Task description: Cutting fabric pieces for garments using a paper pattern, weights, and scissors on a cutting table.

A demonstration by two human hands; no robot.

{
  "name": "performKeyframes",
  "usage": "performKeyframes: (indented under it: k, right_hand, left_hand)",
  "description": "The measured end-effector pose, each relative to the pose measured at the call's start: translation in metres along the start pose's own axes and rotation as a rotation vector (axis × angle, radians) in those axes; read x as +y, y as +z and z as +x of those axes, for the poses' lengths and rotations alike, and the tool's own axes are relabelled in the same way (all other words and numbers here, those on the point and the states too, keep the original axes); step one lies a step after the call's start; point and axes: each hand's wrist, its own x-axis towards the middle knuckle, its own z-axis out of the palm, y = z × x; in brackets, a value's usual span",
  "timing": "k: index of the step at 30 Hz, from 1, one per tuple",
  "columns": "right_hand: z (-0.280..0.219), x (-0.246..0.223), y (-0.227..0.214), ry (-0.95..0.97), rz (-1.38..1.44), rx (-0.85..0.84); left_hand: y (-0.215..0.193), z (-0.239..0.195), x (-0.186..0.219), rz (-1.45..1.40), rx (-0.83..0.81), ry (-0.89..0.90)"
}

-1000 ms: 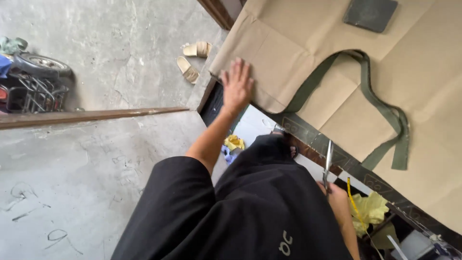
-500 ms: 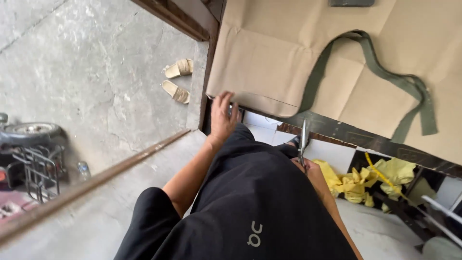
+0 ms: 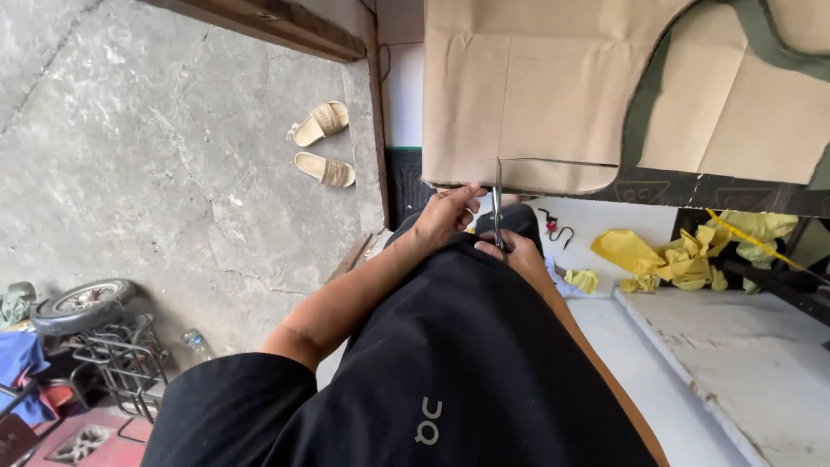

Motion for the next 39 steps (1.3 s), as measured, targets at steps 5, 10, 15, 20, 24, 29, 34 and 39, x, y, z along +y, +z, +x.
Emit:
performKeyframes:
  k: [5,10,15,20,24,29,34,39]
  right_hand:
    - [0.002,0.006,0.022,0.169,0.08,0.099]
    - [0.008,-0.002,0.026,0.187,0.124,0.132]
    - [0.011,0.004,0.03,0.183,0.151,0.128]
    - [0.008,0.004,0.025,0.214,0.125,0.129]
    - [0.008,0.006,0.024,0.247,0.087,0.14]
    - [0.009,-0.009,0.017,0.235,0.099,0.131]
    - [0.02,-0.04,0.003,0.089,0.13,0.104]
    - [0.031,-0.017,0.005,0.108,0.168,0.09]
  left_hand:
    - [0.019,-0.014,0.028,-0.209,0.026,-0.067]
    - [0.025,-0.017,0.033,-0.166,0.104,-0.04]
    - [0.022,-0.013,0.031,-0.117,0.134,-0.04]
    - [0.024,-0.01,0.03,-0.113,0.156,-0.042]
    - [0.023,0.0,0.024,-0.137,0.167,-0.04]
    - [0.026,-0.007,0.03,-0.138,0.157,-0.034]
    - [0.028,-0.016,0.036,-0.103,0.136,-0.041]
    - [0.025,-0.01,0.03,-0.094,0.121,-0.06]
